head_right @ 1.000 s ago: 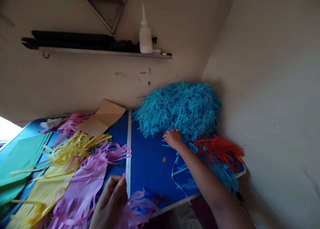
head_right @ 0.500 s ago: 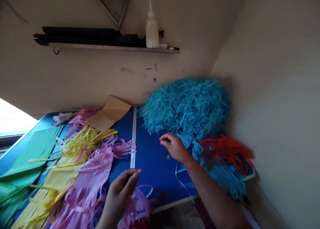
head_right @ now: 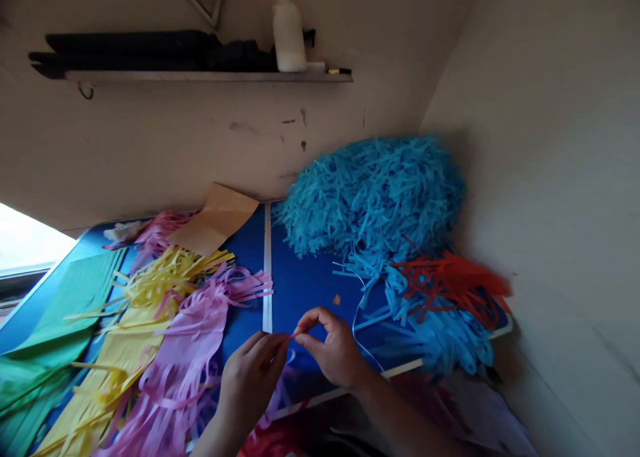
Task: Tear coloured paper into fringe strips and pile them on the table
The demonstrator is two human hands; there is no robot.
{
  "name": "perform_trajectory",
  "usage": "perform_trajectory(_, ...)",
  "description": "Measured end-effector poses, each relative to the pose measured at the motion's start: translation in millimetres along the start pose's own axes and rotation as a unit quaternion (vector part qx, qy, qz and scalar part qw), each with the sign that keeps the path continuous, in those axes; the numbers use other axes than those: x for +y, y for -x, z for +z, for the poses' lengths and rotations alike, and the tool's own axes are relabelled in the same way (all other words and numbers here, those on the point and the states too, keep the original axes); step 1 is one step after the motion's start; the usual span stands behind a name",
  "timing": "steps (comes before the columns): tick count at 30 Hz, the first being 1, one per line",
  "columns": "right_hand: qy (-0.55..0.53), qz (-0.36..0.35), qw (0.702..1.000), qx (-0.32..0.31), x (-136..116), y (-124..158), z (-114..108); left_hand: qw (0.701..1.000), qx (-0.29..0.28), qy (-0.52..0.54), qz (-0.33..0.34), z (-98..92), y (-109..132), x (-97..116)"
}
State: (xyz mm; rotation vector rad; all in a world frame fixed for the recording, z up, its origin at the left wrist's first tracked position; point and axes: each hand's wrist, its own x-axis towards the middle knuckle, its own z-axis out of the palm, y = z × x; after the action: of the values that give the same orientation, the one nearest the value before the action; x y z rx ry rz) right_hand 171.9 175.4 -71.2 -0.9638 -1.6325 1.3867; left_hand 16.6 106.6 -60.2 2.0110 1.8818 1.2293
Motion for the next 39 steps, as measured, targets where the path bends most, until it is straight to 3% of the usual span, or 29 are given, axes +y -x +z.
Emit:
perform_trajectory(4, 0.113, -0.067, 0.991, -0.022, -2, 4, -4, 0.999, -0.027, -0.019, 0.027, 1.3, 1, 0)
perform_trajectory(11, 0.157, -0.121, 0.980, -0.033, -2, 4, -8, 0.990, -0.088, 0.087, -0.069, -1.6, 7, 0)
perform_trajectory(17, 0.028, -0.012, 0.997, -0.066, -5, 4, -13, 0.985, -0.106, 0.116, -0.067, -3.5, 8, -4)
perform_trajectory(25, -0.001, 0.007, 0.998, -0.066, -6, 7, -14, 0.986, -0.105, 0.122, -0.048, -7.6, 6, 3)
perform_trajectory(29, -0.102, 0.048, 0.990, -0.085, -7, 5, -15, 0.984, -0.114, 0.128, -0.053, -9.7, 8, 5)
perform_trajectory(36, -0.042, -0.064, 0.995, -0.058, -7, 7, -18, 0.988, -0.113, 0.106, -0.006, -14.0, 3, 10)
perform_trajectory(39, -0.055, -0.064, 0.994, -0.069, -9, 9, -18, 0.988, -0.109, 0.111, -0.001, -11.6, 0, 11)
